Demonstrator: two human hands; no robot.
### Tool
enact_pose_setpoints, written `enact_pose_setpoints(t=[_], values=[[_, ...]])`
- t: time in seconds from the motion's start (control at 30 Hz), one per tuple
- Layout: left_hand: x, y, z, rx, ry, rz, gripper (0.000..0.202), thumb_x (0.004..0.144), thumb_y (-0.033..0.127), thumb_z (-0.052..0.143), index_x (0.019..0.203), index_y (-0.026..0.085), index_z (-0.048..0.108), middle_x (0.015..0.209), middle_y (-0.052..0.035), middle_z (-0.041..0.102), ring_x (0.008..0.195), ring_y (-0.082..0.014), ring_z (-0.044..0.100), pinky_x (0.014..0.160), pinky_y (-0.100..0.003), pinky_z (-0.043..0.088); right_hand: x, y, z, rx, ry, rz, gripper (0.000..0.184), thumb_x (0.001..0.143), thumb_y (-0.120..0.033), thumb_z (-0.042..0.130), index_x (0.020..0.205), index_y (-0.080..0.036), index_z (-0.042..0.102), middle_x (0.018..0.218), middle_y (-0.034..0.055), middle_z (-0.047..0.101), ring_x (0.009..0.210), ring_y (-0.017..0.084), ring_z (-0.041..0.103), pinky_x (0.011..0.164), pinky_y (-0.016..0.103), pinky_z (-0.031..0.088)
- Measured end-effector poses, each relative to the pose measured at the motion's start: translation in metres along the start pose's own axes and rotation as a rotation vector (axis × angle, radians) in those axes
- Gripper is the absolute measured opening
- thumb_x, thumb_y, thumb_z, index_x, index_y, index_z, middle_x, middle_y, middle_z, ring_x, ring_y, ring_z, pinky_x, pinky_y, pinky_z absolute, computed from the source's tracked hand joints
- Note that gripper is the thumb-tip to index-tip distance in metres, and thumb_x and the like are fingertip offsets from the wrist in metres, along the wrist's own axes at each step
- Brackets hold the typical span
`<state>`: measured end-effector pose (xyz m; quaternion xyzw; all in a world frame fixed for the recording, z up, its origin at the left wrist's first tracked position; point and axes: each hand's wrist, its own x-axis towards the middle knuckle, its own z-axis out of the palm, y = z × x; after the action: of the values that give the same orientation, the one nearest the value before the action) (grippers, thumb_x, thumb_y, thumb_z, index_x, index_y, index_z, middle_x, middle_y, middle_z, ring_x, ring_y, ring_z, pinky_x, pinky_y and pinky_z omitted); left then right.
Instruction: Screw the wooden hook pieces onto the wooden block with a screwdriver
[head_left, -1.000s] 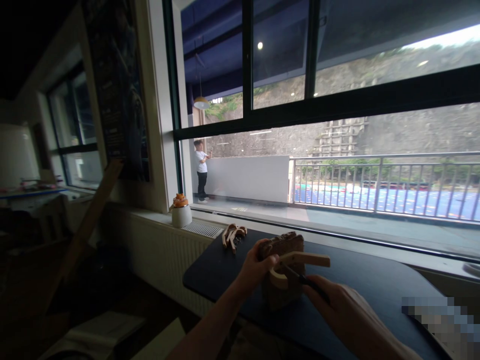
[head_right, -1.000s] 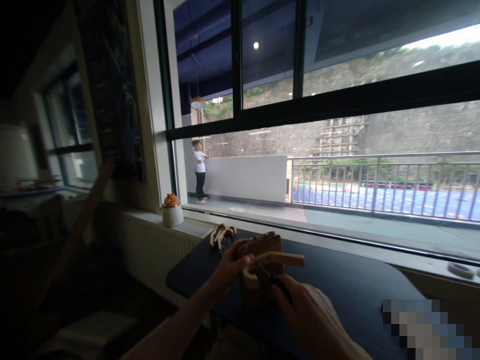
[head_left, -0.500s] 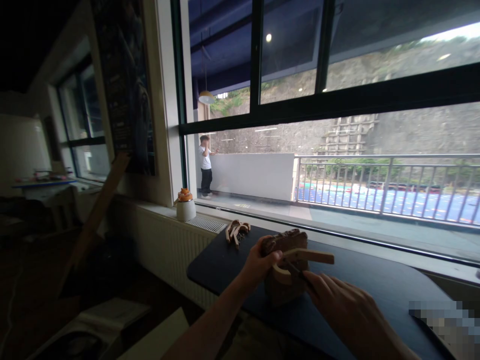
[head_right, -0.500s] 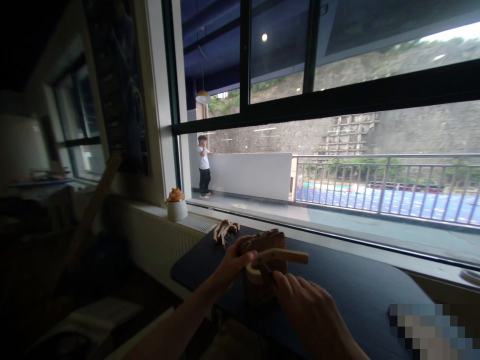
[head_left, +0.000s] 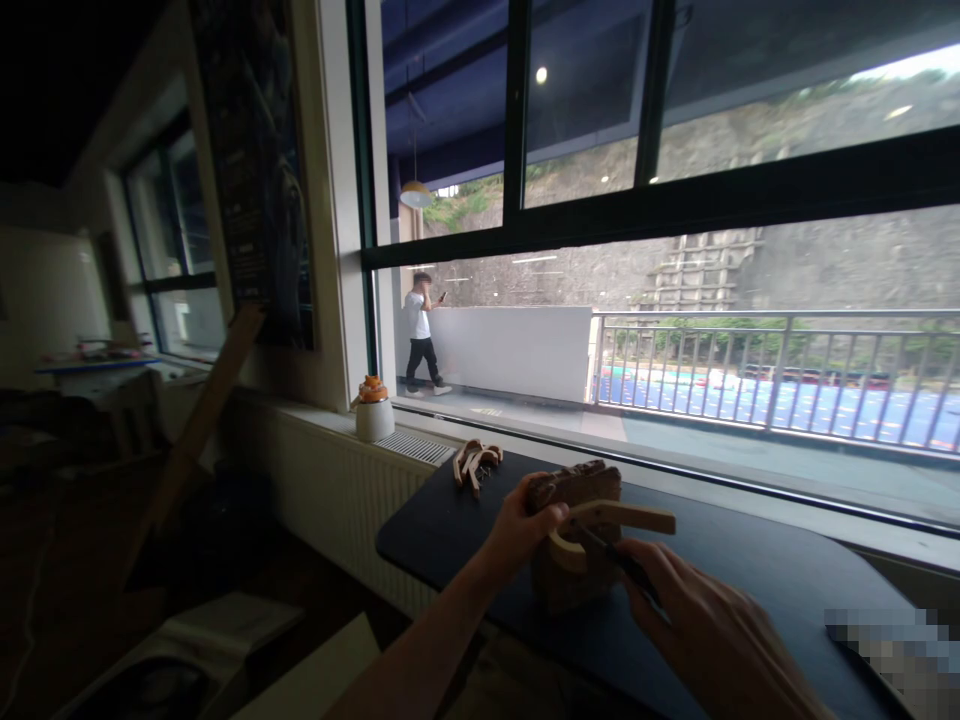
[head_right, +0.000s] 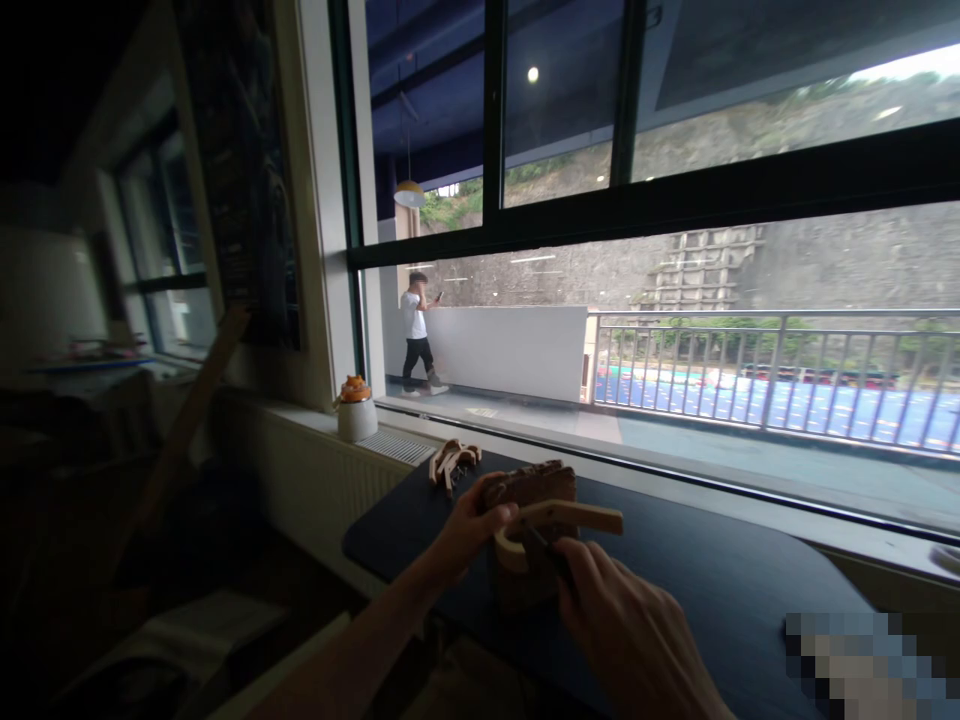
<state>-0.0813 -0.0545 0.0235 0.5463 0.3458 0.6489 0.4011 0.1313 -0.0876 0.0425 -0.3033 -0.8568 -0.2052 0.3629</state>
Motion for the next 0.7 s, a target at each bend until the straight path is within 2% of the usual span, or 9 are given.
enact_pose_setpoints(t=[0.13,0.23,0.33,0.43,0.53,0.6,0.7], values=[[-0.0003,-0.0003,0.0003,-0.030,0.012,-0.004,0.044,0.069,0.031,0.074,0.107,0.018,0.060,0.098,-0.0051,0.066,0.091,-0.0216,0.061,0.080,-0.030,0.047,-0.0012,-0.0002,0.0016,-0.161,0.071,-0.201,0.024,0.090,-0.013,0.039,0.108,-0.018,0.053,0.076,0.0014,0.063,0.062,0.014,0.062,0.052,0.026,0.040],[-0.0009,-0.0005,0.0002,-0.031,0.025,-0.009,0.044,0.069,0.031,0.074,0.108,0.018,0.059,0.098,-0.0047,0.067,0.091,-0.0214,0.061,0.080,-0.030,0.047,-0.0031,0.0002,0.0048,-0.153,0.062,-0.211,0.021,0.091,-0.013,0.041,0.107,-0.018,0.054,0.076,0.0012,0.063,0.063,0.015,0.062,0.055,0.026,0.041],[-0.0015,0.0001,0.0005,-0.017,0.022,-0.004,0.044,0.069,0.030,0.074,0.108,0.019,0.060,0.099,-0.0044,0.067,0.092,-0.0217,0.060,0.080,-0.030,0.047,-0.0038,-0.0008,0.0063,-0.049,0.050,-0.120,0.016,0.093,-0.019,0.042,0.102,-0.021,0.054,0.082,0.0012,0.068,0.064,0.014,0.066,0.052,0.025,0.041],[-0.0018,0.0012,0.0011,-0.034,0.013,0.000,0.044,0.069,0.030,0.074,0.109,0.018,0.060,0.100,-0.0044,0.067,0.092,-0.0218,0.060,0.081,-0.030,0.047,-0.0029,0.0000,0.0063,0.112,-0.035,0.118,0.016,0.094,-0.030,0.041,0.100,-0.024,0.054,0.077,-0.0020,0.071,0.059,0.015,0.067,0.047,0.023,0.042],[-0.0021,0.0026,0.0014,-0.049,0.017,-0.004,0.043,0.070,0.028,0.073,0.109,0.018,0.059,0.099,-0.0044,0.066,0.092,-0.0212,0.060,0.080,-0.029,0.048,-0.0012,0.0033,0.0063,0.270,-0.156,0.321,0.022,0.094,-0.040,0.039,0.097,-0.026,0.055,0.071,-0.0040,0.070,0.060,0.016,0.067,0.050,0.024,0.045],[-0.0023,0.0037,0.0017,-0.050,0.020,-0.004,0.041,0.070,0.027,0.072,0.108,0.017,0.059,0.098,-0.0044,0.066,0.091,-0.0208,0.060,0.079,-0.029,0.048,0.0002,0.0045,0.0054,0.286,-0.199,0.346,0.023,0.094,-0.042,0.038,0.097,-0.027,0.055,0.070,-0.0042,0.070,0.061,0.017,0.068,0.049,0.024,0.046],[-0.0026,0.0047,0.0020,-0.044,0.033,-0.012,0.040,0.070,0.027,0.072,0.106,0.017,0.060,0.097,-0.0047,0.066,0.089,-0.0211,0.061,0.078,-0.030,0.048,0.0023,0.0032,0.0017,0.154,-0.162,0.246,0.022,0.091,-0.035,0.043,0.109,-0.026,0.053,0.073,-0.0036,0.070,0.056,0.017,0.067,0.045,0.025,0.043]])
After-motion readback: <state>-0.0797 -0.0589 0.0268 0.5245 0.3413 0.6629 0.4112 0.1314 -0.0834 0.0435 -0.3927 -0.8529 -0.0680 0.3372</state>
